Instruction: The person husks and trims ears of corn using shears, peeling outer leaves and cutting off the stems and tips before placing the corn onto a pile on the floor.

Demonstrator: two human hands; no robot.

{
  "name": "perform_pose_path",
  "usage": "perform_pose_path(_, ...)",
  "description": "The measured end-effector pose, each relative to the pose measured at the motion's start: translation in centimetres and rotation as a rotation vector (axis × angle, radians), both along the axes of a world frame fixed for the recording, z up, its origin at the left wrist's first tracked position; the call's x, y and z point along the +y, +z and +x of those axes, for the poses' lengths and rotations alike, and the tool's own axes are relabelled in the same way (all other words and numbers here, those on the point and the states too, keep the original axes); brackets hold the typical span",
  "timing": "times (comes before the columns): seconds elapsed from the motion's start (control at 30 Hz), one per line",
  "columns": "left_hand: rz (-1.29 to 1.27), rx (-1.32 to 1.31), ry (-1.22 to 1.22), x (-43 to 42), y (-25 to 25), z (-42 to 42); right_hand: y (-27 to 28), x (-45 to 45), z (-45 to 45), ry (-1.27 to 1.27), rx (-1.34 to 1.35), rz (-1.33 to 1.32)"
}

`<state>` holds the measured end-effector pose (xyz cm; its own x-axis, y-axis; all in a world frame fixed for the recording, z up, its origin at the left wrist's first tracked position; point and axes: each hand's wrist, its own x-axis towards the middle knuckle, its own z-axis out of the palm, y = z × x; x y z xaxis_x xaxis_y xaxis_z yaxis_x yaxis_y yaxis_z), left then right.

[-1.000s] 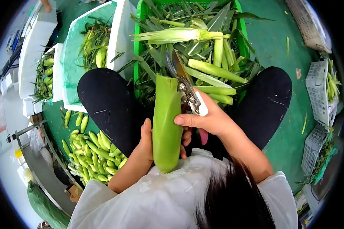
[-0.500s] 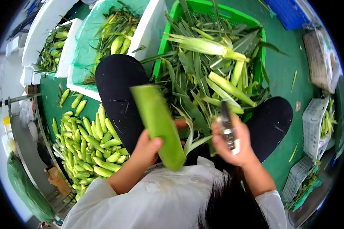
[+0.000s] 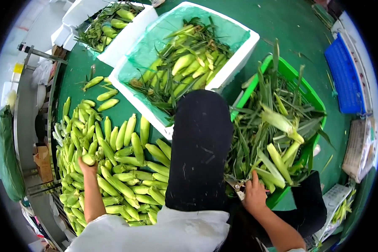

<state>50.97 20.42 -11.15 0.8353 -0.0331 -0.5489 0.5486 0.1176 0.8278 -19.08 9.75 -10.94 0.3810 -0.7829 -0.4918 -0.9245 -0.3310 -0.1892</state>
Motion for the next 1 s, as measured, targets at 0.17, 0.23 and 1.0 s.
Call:
perform_pose_path(0.17, -0.209, -0.305, 0.364, -4.2, 3.0, -1.5, -2.7, -10.4, -2.9, -0.142, -0.049, -0.345)
perform_pose_path(0.23, -0.122, -0.382, 0.017, -10.0, 3.4, -4.5, -3.3, -16.9, -5.4, -0.216, -0.071, -0.406)
perform_pose_path(1.0, 0.004, 0.625, -1.432, -47.4, -0.4, -29.0, 0.5, -30.3, -13.2, -0.423, -0.368, 0.111)
